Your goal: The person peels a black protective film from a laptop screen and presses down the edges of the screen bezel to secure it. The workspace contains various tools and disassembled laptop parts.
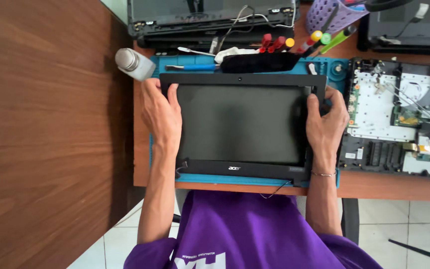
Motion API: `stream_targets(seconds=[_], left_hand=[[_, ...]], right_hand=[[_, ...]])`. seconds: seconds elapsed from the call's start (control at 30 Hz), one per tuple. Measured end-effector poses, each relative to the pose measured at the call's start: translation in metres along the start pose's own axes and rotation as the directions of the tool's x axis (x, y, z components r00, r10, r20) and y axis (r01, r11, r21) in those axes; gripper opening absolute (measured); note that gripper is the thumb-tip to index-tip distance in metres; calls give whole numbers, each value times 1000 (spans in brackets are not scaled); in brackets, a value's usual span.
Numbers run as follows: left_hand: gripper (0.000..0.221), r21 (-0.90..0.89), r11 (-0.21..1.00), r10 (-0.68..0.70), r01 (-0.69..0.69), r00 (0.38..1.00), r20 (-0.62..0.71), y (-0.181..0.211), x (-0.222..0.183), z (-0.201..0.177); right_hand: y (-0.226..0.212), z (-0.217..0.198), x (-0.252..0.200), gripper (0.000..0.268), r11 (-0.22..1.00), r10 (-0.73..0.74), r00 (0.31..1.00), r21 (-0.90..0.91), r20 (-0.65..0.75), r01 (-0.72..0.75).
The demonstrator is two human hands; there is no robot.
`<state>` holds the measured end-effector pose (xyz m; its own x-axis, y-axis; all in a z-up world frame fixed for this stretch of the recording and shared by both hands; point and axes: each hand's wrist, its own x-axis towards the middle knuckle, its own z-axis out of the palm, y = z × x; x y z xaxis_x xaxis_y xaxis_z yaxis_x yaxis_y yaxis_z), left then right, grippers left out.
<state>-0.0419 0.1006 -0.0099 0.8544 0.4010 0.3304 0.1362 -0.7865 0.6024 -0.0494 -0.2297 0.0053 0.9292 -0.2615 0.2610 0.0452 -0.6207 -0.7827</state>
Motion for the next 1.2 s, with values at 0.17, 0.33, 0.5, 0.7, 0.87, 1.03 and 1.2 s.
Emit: stream_targets(seconds=[0.17, 0.33, 0.5, 0.7, 0.87, 1.03, 1.2], left_hand=[[32, 13, 999, 30, -30, 999, -12, 4, 4, 4], [33, 54, 998, 16, -16, 1000, 3, 9, 13, 6], [34, 33, 999, 14, -17, 997, 72, 6, 13, -5], [30, 67, 997, 44, -47, 998, 53, 2, 9, -5], [29, 54, 998, 33, -36, 998, 57, 0, 12, -2], [28, 3, 1000, 24, -25, 994, 111, -3, 14, -7], [32, -98, 994, -18, 39, 979, 204, -14, 21, -11]], right_hand=[[-1, 2, 3, 16, 995, 4, 1000, 98, -19, -3], [-1, 4, 13, 18, 987, 85, 996, 134, -3, -84], [1, 5, 12, 18, 985, 92, 996, 142, 11, -93], [-13, 4, 9, 28, 997, -43, 999, 58, -20, 44], [-60, -1, 0, 48, 911, -357, 933, -230, -32, 341], [-100, 26, 5, 34, 886, -437, 849, -18, 295, 462], [-121, 98, 12, 38, 731, -661, 599, 210, 451, 649]])
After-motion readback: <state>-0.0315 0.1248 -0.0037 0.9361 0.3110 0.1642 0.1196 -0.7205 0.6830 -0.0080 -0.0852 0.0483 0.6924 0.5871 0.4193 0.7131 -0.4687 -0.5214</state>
